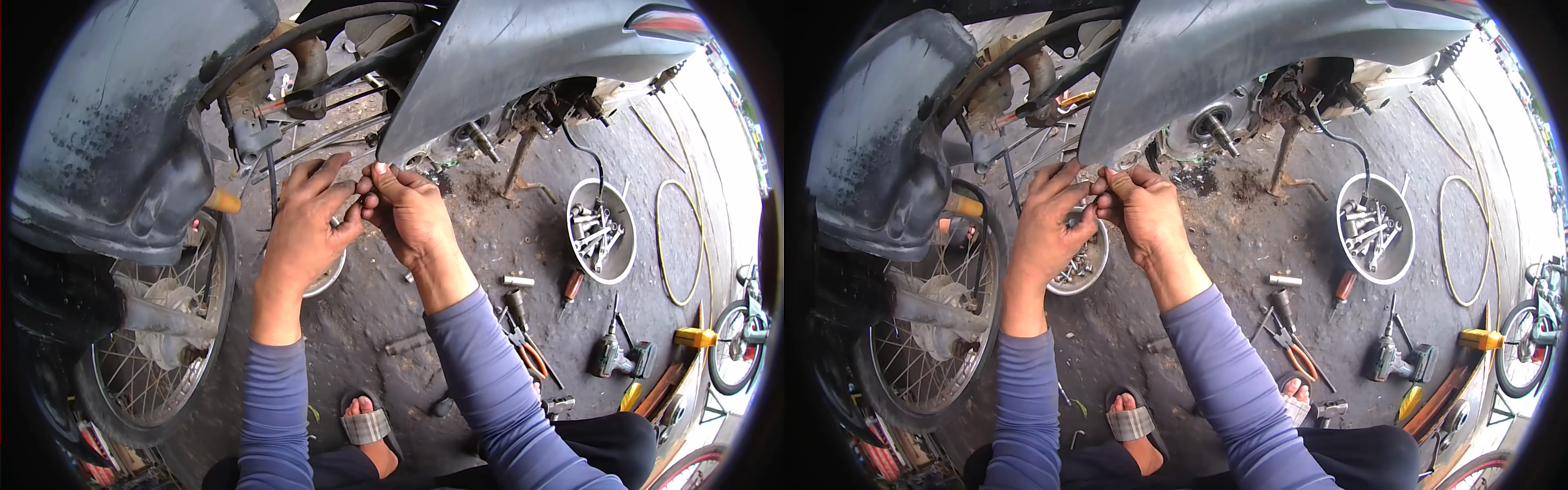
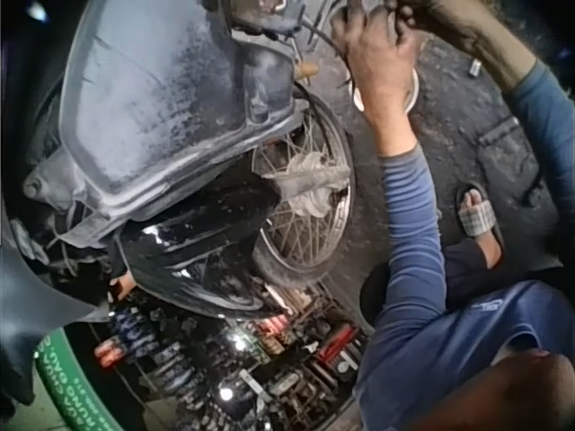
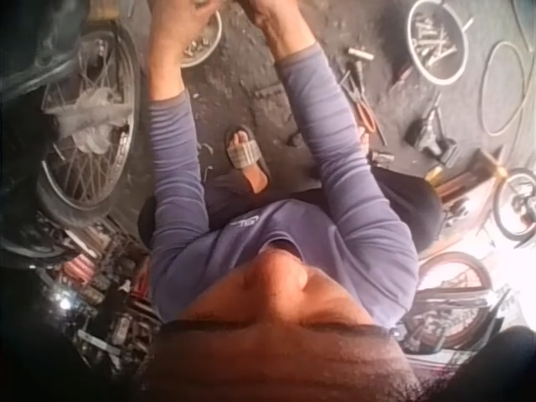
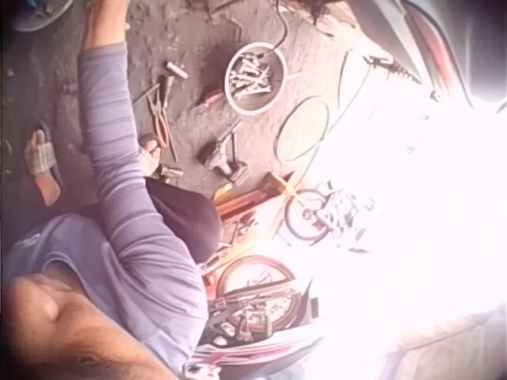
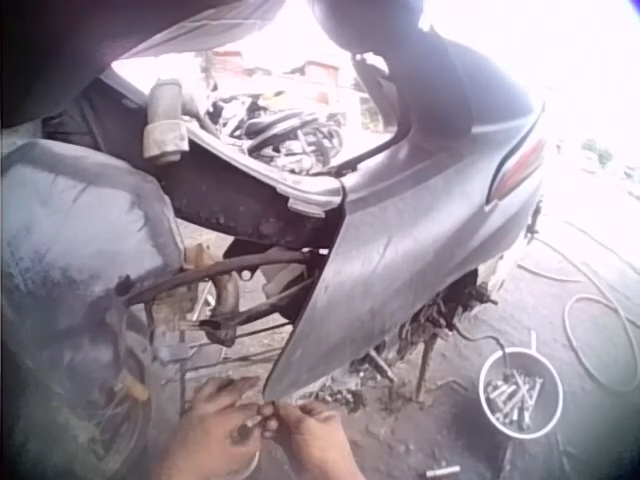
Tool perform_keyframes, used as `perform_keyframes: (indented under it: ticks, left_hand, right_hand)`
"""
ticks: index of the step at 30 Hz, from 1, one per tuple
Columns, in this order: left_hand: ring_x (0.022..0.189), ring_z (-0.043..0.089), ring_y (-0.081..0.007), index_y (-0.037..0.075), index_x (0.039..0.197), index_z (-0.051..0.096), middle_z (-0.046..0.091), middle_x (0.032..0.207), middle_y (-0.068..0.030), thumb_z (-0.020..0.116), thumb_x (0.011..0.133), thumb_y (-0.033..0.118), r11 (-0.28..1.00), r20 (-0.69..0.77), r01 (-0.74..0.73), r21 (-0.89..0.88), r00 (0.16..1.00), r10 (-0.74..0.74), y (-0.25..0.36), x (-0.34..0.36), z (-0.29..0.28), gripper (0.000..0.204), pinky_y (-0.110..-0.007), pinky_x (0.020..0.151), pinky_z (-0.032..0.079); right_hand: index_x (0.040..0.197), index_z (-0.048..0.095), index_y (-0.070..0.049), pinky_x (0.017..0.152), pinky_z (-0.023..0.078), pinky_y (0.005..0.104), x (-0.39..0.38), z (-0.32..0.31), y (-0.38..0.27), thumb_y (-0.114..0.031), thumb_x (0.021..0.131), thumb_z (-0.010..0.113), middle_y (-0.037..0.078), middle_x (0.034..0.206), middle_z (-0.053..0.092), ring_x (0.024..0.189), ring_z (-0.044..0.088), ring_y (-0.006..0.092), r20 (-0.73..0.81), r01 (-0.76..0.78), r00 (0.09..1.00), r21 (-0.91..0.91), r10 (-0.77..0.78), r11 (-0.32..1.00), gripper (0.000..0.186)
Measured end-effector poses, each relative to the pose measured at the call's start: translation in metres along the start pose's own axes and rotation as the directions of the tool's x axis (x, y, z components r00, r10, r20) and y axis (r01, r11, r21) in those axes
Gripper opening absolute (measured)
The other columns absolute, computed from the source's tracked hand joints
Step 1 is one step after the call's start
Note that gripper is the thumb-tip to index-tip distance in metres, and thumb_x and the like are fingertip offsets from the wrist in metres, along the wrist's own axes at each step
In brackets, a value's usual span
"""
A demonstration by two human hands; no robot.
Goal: Disassembling and inspecting internal engine and transmission components of a motorcycle.
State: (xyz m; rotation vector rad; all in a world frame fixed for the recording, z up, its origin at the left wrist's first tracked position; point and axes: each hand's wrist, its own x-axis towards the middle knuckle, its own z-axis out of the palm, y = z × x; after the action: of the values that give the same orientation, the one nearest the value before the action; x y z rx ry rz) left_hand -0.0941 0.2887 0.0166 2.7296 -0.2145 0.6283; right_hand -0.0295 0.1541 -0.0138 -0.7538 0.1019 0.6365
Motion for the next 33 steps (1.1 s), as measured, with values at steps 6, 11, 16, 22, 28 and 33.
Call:
perform_keyframes:
  ticks: [6, 11, 16, 22, 28, 33]
  left_hand:
    - [0.105, 0.056, -0.033, -0.001, 0.099, 0.066, 0.059, 0.124, -0.0128, 0.066, 0.075, 0.005, 0.994, -0.044, -0.108, -0.007, 0.993, 0.108, -0.009, 0.007, 0.0, 0.025, -0.042, 0.089, 0.049]
    - [0.102, 0.058, -0.0347, -0.003, 0.101, 0.064, 0.062, 0.114, -0.0144, 0.063, 0.078, 0.001, 0.999, -0.067, -0.035, -0.024, 0.997, 0.033, -0.017, 0.008, 0.0, 0.024, -0.042, 0.089, 0.049]
    - [0.107, 0.058, -0.034, -0.001, 0.099, 0.065, 0.062, 0.116, -0.0141, 0.065, 0.078, 0.002, 0.996, -0.014, -0.034, -0.08, 0.999, 0.033, -0.013, 0.005, -0.009, 0.021, -0.042, 0.09, 0.049]
    - [0.111, 0.056, -0.0356, 0.002, 0.091, 0.067, 0.06, 0.122, -0.0155, 0.076, 0.07, 0.014, 0.995, -0.019, 0.013, -0.096, 1.0, -0.014, -0.002, 0.0, -0.012, 0.025, -0.043, 0.095, 0.046]
    - [0.121, 0.049, -0.0375, 0.006, 0.089, 0.068, 0.052, 0.134, -0.0155, 0.081, 0.06, 0.027, 0.999, 0.079, -0.014, 0.033, 0.997, 0.011, 0.009, -0.001, -0.011, 0.039, -0.049, 0.102, 0.037]
    - [0.123, 0.047, -0.0398, 0.003, 0.087, 0.063, 0.05, 0.136, -0.0192, 0.079, 0.064, 0.024, 0.988, 0.02, -0.067, -0.14, 0.997, 0.07, 0.009, 0.003, -0.005, 0.035, -0.049, 0.104, 0.035]
  right_hand:
    - [0.098, 0.061, 0.005, 0.058, 0.057, 0.0232, 0.012, 0.008, 0.003, -0.003, 0.094, 0.057, 0.009, 0.082, 0.067, 0.063, 0.064, 0.0116, -0.001, 0.035, 0.999, 0.048, -0.035, 0.998, 0.011]
    - [0.099, 0.061, 0.006, 0.061, 0.059, 0.0264, 0.016, 0.019, 0.008, -0.006, 0.094, 0.057, 0.012, 0.085, 0.068, 0.066, 0.066, 0.0152, -0.051, 0.095, 0.994, 0.029, -0.093, 0.995, 0.013]
    - [0.099, 0.062, 0.004, 0.061, 0.057, 0.0271, 0.008, 0.018, 0.006, -0.012, 0.096, 0.059, 0.01, 0.084, 0.068, 0.064, 0.063, 0.0144, -0.066, 0.075, 0.995, -0.004, -0.075, 0.997, 0.017]
    - [0.091, 0.064, 0.005, 0.046, 0.047, 0.0245, -0.007, 0.012, 0.001, -0.012, 0.093, 0.061, 0.008, 0.075, 0.066, 0.053, 0.056, 0.0107, -0.139, 0.159, 0.975, -0.121, -0.175, 0.98, 0.018]
    - [0.077, 0.068, 0.003, 0.041, 0.038, 0.0244, -0.017, -0.008, -0.002, -0.018, 0.092, 0.066, 0.004, 0.061, 0.063, 0.045, 0.05, 0.0075, -0.137, 0.146, 0.963, -0.456, -0.231, 0.878, 0.026]
    - [0.08, 0.069, 0.003, 0.05, 0.045, 0.0323, -0.021, -0.027, -0.017, -0.019, 0.088, 0.068, 0.012, 0.061, 0.064, 0.049, 0.057, 0.018, -0.027, 0.187, 0.95, -0.746, -0.31, 0.639, 0.024]
